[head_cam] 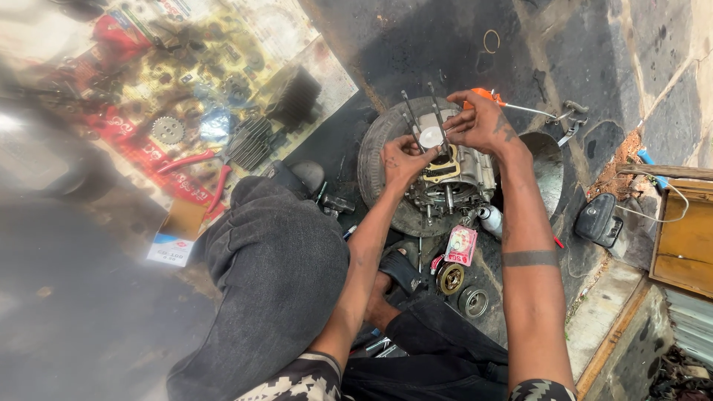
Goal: The person sits on the ground assembling a motorcycle engine. They pick up the cylinder block, fit the piston and pin into it, align the cylinder over the piston and lower it onto the engine crankcase, then press the piston rings in while seating the cylinder.
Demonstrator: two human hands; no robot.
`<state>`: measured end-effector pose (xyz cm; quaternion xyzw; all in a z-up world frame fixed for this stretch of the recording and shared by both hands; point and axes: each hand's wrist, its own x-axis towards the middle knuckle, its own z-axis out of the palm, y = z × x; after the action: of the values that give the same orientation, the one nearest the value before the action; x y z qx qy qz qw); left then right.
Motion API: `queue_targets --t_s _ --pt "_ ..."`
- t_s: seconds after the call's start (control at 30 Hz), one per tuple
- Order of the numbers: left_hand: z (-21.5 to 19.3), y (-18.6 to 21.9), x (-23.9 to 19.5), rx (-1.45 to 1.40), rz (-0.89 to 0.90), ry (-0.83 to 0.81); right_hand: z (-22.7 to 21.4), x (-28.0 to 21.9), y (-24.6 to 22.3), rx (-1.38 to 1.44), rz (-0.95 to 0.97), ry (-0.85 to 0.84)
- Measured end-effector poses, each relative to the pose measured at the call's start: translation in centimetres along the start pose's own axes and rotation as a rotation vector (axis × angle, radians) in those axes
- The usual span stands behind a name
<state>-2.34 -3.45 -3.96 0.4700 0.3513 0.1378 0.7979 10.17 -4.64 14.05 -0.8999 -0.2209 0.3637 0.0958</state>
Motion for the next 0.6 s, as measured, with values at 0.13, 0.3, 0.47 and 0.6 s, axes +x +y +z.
queue_targets --t_s 0.13,0.3,0.47,0.6 --pt "0.0 1.1 -0.1 0.05 0.013 0.012 0.1 -0.1 1.5 0.005 -0.02 0.035" --pt "0.4 -0.1 0.2 -0.119 0.107 -0.042 0.3 -0.6 2.8 0.042 -0.169 0.066" --pt "-0.3 -0.2 0.7 -0.142 0.034 -0.119 0.7 -0.7 4.0 0.055 -0.229 0.069" --pt "-0.7 -0.2 0.7 -0.166 0.028 -0.185 0.8 -1.3 3.3 -0.012 -0.25 0.095"
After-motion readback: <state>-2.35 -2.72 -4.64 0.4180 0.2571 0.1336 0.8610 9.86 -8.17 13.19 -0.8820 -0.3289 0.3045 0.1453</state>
